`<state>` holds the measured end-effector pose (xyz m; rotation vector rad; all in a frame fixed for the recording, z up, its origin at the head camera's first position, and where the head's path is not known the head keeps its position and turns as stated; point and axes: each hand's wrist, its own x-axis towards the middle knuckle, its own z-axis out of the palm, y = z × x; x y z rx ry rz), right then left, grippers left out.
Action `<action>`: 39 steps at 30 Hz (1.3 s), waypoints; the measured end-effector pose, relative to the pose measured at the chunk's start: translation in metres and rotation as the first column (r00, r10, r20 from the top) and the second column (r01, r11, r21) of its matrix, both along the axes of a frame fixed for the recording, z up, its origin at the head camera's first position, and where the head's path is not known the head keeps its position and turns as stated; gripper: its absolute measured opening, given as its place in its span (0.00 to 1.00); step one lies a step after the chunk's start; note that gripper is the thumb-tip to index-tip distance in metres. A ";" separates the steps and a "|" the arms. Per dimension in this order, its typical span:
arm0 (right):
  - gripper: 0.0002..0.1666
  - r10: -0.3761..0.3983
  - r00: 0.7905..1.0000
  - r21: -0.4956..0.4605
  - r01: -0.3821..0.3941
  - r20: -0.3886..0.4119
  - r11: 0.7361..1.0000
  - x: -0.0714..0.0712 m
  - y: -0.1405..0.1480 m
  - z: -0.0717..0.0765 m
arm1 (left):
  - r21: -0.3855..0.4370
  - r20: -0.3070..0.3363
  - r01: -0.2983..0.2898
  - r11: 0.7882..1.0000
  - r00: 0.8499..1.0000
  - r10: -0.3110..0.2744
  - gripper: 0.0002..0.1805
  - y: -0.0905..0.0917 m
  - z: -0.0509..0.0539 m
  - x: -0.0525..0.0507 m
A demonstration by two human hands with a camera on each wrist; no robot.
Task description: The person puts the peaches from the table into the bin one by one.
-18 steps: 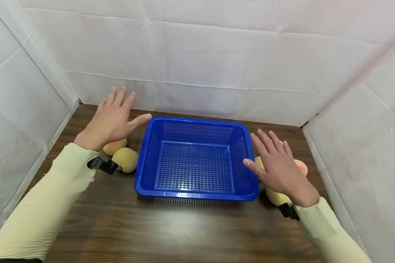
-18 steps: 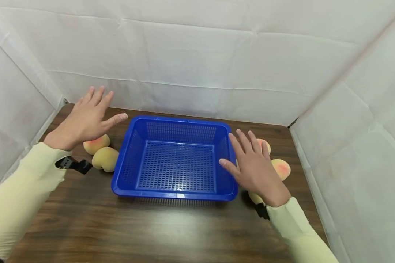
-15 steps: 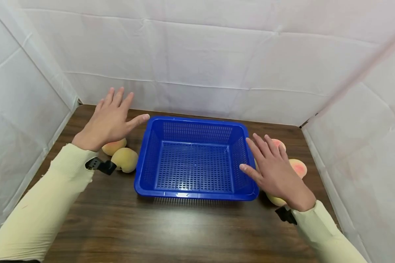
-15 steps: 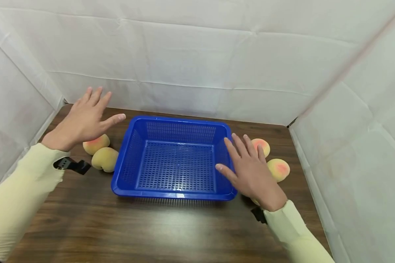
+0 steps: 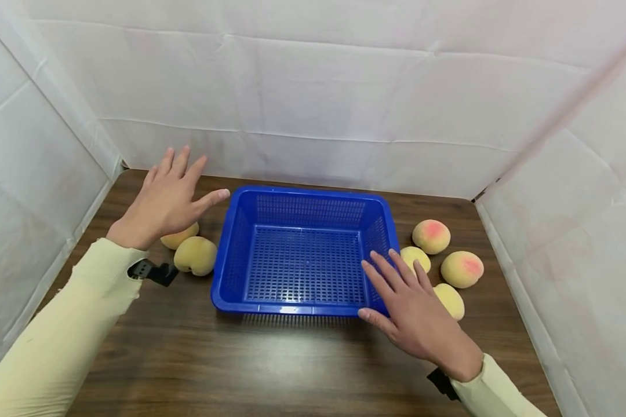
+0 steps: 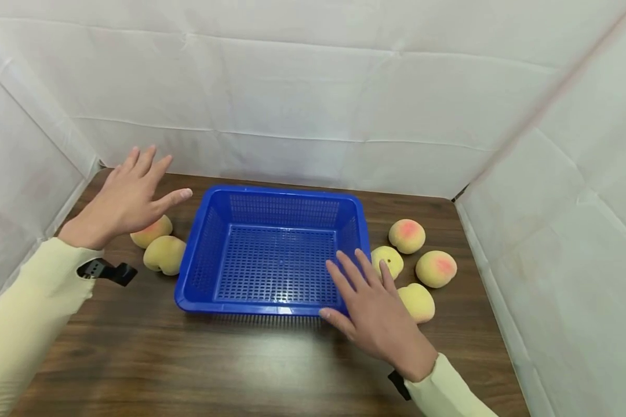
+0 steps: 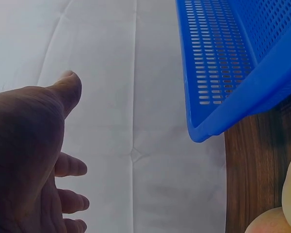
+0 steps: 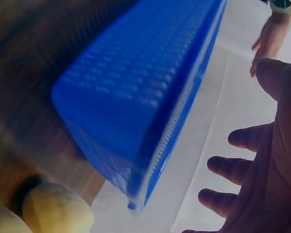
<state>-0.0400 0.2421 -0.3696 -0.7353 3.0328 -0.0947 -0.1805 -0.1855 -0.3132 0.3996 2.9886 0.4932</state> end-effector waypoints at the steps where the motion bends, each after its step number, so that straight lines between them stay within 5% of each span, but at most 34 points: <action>1: 0.46 0.003 1.000 0.007 -0.003 0.005 1.000 0.003 -0.001 -0.001 | 0.000 0.003 0.000 1.000 1.000 0.000 0.52 -0.001 -0.001 0.000; 9: 0.46 0.025 1.000 0.040 -0.025 -0.003 0.999 0.015 -0.007 -0.010 | 0.001 0.014 -0.006 1.000 1.000 0.006 0.52 -0.002 -0.002 0.002; 23: 0.41 0.083 0.994 0.025 -0.081 -0.070 0.996 0.015 -0.010 -0.035 | -0.011 0.038 -0.015 1.000 0.999 0.016 0.52 -0.010 -0.005 -0.001; 39: 0.29 0.190 0.967 0.048 -0.184 -0.173 0.982 0.010 -0.005 -0.049 | -0.013 0.119 -0.055 0.998 0.991 0.056 0.50 -0.034 -0.026 -0.007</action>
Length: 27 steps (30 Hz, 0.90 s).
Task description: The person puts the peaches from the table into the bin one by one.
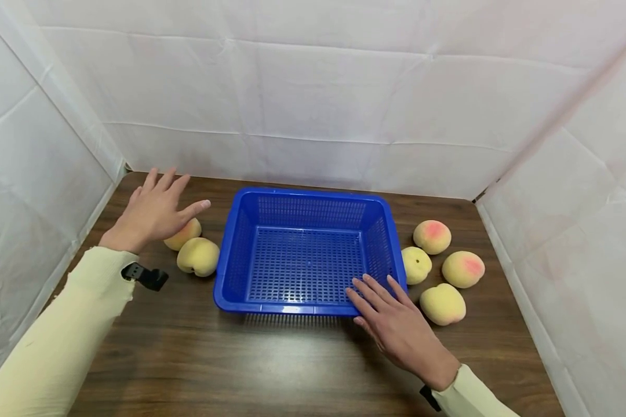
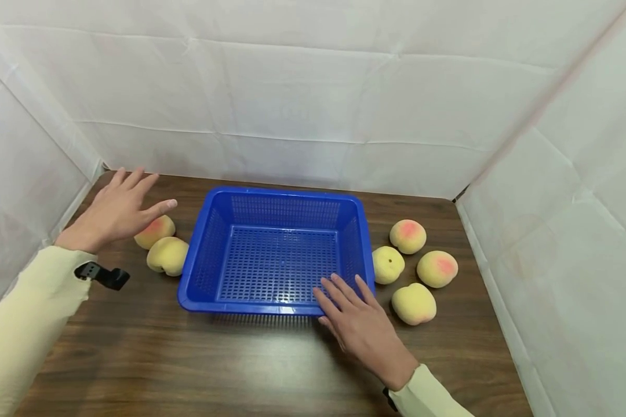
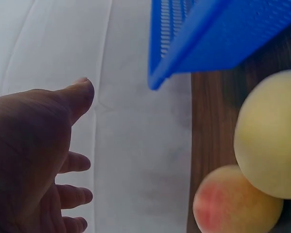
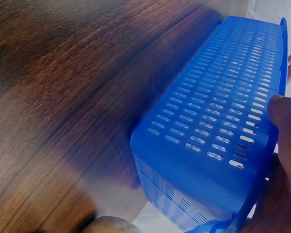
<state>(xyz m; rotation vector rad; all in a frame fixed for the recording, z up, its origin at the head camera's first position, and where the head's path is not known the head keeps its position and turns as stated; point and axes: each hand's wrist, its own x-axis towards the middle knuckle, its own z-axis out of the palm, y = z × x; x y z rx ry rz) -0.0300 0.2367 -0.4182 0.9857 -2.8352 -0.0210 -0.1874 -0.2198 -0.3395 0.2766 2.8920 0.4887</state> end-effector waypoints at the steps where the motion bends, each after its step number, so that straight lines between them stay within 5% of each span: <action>1: 0.29 0.007 1.000 -0.004 -0.007 -0.006 1.000 -0.001 0.000 0.000 | -0.003 -0.005 -0.001 1.000 1.000 0.001 0.49 -0.002 -0.002 -0.001; 27: 0.29 -0.003 1.000 0.007 0.003 0.019 1.000 0.001 0.000 0.000 | 0.041 0.197 -0.028 0.999 0.980 0.020 0.45 -0.030 -0.055 -0.020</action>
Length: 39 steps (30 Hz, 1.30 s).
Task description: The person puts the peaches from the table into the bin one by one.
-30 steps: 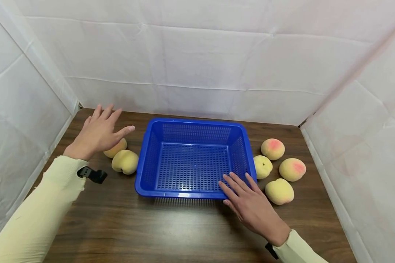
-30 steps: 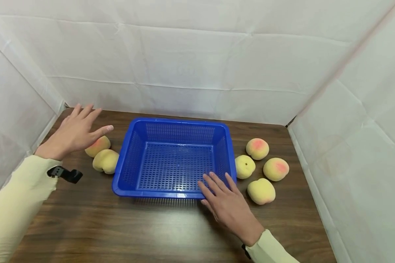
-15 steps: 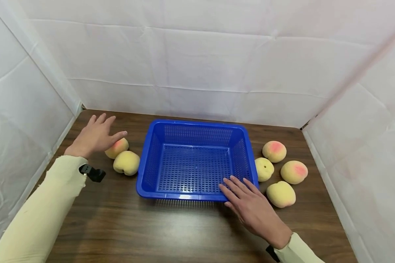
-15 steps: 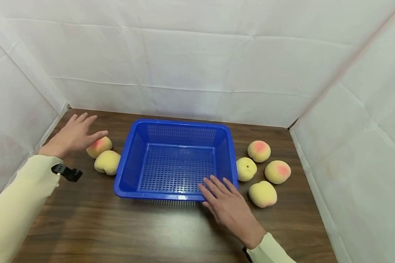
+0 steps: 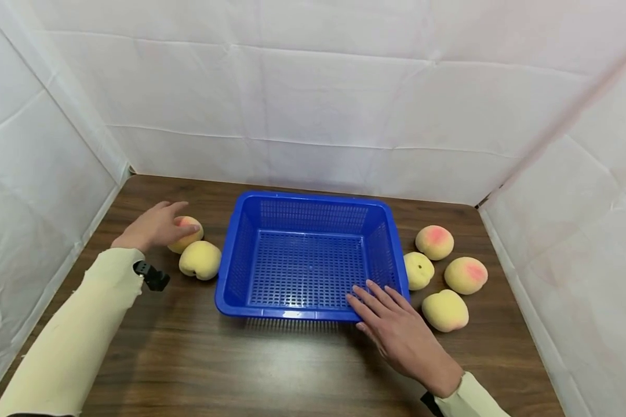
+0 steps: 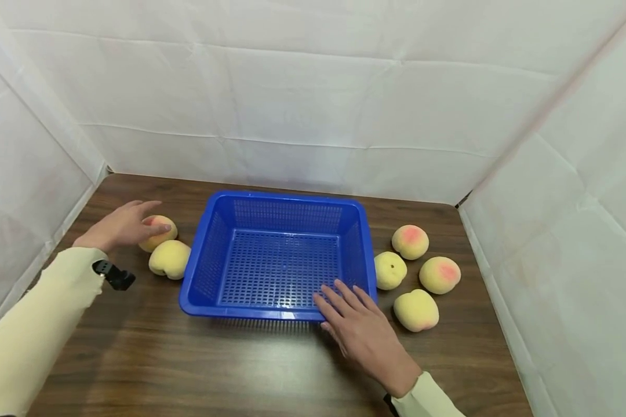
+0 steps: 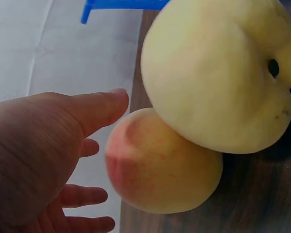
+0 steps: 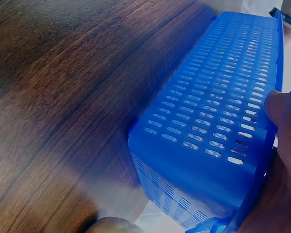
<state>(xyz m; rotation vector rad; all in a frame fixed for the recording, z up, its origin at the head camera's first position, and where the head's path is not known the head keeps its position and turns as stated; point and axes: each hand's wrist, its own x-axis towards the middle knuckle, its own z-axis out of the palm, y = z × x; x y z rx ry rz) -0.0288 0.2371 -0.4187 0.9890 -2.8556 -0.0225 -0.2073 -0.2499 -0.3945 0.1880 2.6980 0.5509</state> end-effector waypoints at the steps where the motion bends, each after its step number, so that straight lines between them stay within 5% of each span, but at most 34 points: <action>1: 0.29 -0.002 1.000 0.000 0.002 0.002 1.000 0.000 0.000 0.000 | 0.004 0.003 0.005 1.000 1.000 -0.005 0.45 0.000 -0.002 -0.001; 15: 0.30 -0.004 1.000 0.002 0.004 0.018 1.000 0.002 -0.001 -0.001 | 0.051 0.015 0.052 0.997 0.998 -0.053 0.46 0.005 -0.018 -0.004; 39: 0.29 0.003 1.000 -0.004 -0.003 0.000 1.000 0.002 -0.001 0.000 | 0.015 -0.002 0.042 0.999 0.999 -0.042 0.42 0.007 -0.026 -0.015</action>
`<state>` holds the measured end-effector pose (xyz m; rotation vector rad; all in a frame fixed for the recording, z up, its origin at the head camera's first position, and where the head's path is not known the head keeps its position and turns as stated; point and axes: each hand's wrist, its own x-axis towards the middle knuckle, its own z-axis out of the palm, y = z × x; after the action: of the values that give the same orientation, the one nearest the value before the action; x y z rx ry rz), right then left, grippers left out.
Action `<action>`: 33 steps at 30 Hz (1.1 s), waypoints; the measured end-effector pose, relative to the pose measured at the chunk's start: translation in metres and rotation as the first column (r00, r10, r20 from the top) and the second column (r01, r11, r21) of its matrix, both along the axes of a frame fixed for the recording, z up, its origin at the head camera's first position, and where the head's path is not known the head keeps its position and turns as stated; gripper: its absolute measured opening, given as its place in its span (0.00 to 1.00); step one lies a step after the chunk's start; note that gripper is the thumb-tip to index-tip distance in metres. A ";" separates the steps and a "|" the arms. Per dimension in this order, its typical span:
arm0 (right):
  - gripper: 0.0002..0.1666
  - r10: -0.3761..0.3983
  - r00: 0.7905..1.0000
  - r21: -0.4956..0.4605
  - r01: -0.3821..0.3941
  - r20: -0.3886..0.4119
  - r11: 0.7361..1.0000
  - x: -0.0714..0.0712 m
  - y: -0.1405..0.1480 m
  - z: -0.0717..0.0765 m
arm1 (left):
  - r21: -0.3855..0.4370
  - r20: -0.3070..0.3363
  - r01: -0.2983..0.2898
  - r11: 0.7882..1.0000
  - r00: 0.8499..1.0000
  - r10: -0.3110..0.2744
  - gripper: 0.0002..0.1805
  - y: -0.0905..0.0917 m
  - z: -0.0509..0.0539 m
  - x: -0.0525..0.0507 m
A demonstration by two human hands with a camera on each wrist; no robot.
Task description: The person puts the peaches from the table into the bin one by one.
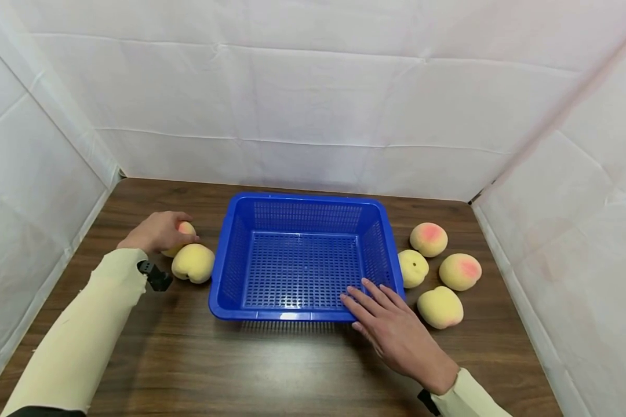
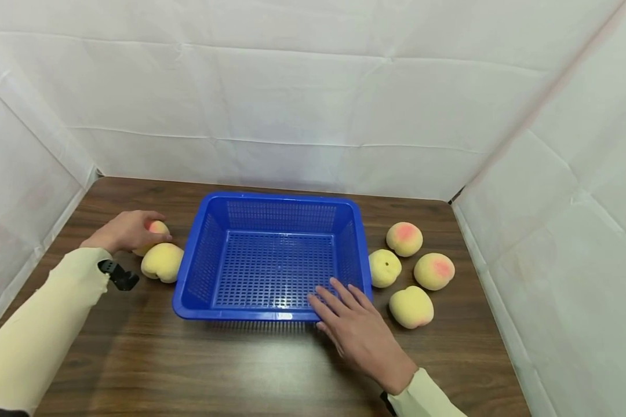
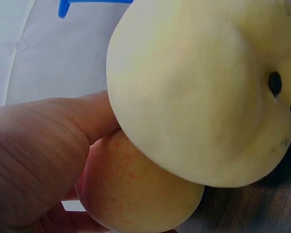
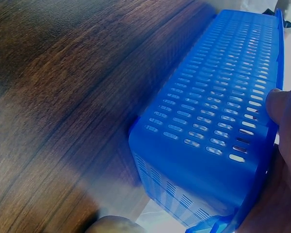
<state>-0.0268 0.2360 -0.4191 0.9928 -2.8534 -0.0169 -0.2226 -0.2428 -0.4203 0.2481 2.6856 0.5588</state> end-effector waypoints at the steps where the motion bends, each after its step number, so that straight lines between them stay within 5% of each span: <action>1: 0.29 0.000 1.000 0.000 0.000 0.002 1.000 0.000 0.000 0.000 | -0.001 -0.002 0.001 1.000 1.000 -0.001 0.42 0.000 0.000 0.000; 33: 0.30 0.036 0.999 0.001 -0.036 -0.010 0.999 -0.003 0.001 0.002 | 0.015 -0.078 -0.042 0.999 0.996 0.044 0.38 -0.008 0.027 -0.004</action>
<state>-0.0295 0.2365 -0.4172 1.0404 -2.8265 -0.0191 -0.2263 -0.2507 -0.3932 0.2207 2.7695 0.5919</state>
